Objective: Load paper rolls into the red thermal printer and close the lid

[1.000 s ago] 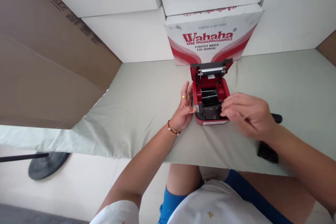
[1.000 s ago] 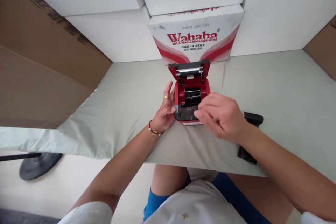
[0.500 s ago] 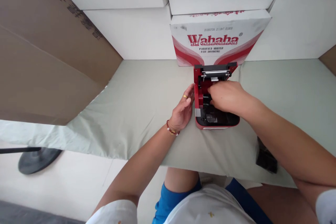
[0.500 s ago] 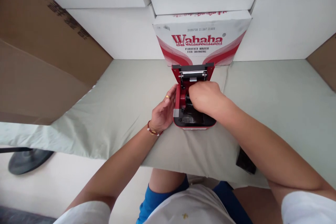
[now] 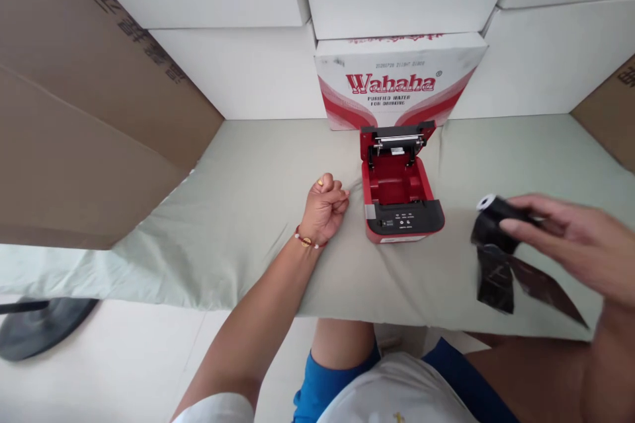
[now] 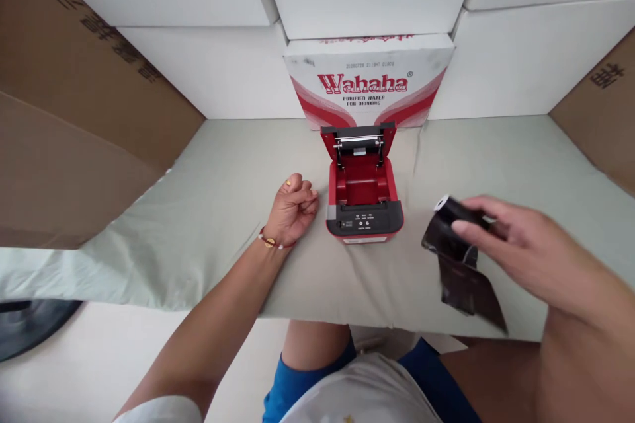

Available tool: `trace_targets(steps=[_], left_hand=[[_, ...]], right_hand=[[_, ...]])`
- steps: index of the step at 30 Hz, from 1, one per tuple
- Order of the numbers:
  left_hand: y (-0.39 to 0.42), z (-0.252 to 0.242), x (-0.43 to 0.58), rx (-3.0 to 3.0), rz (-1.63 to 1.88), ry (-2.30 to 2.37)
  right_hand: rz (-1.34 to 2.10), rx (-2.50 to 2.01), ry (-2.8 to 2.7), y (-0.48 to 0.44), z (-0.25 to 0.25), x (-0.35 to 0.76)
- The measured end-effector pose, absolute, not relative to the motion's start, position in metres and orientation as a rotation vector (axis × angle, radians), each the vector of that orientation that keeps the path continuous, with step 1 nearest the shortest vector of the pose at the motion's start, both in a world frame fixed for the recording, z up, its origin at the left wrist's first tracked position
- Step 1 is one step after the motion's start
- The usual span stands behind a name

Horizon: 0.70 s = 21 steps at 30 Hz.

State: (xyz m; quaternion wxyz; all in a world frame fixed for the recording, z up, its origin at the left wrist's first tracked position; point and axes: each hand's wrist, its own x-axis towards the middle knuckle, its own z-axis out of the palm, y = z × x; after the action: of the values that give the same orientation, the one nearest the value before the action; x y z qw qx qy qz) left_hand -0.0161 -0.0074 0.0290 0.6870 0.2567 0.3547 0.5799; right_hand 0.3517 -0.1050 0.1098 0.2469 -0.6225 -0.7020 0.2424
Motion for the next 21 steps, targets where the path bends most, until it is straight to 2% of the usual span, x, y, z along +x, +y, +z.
trace_targets(steps=[2,3,5,9,13,17,21], left_hand=[[-0.010,0.030,-0.017,0.582,1.290,0.803],[-0.011,0.031,-0.017,0.582,1.290,0.803],[-0.012,0.033,-0.016,0.586,1.277,0.803],[-0.014,0.034,-0.013,0.614,1.217,0.787],[-0.015,0.031,-0.011,0.603,1.177,0.771],[-0.014,0.027,-0.010,0.580,1.146,0.767],[-0.013,0.026,-0.008,0.594,1.161,0.771]], right_hand=[[1.012,-1.741,-1.859,-0.111,0.085,0.345],[1.049,-1.763,-1.848,-0.113,0.076,0.338],[0.921,-1.800,-1.845,-0.116,0.070,0.326],[0.456,-1.874,-1.768,-0.119,0.078,0.344],[0.224,-1.788,-1.994,-0.111,0.056,0.392],[0.134,-1.555,-2.157,-0.102,0.027,0.407],[0.325,-1.448,-2.243,-0.120,0.056,0.398]])
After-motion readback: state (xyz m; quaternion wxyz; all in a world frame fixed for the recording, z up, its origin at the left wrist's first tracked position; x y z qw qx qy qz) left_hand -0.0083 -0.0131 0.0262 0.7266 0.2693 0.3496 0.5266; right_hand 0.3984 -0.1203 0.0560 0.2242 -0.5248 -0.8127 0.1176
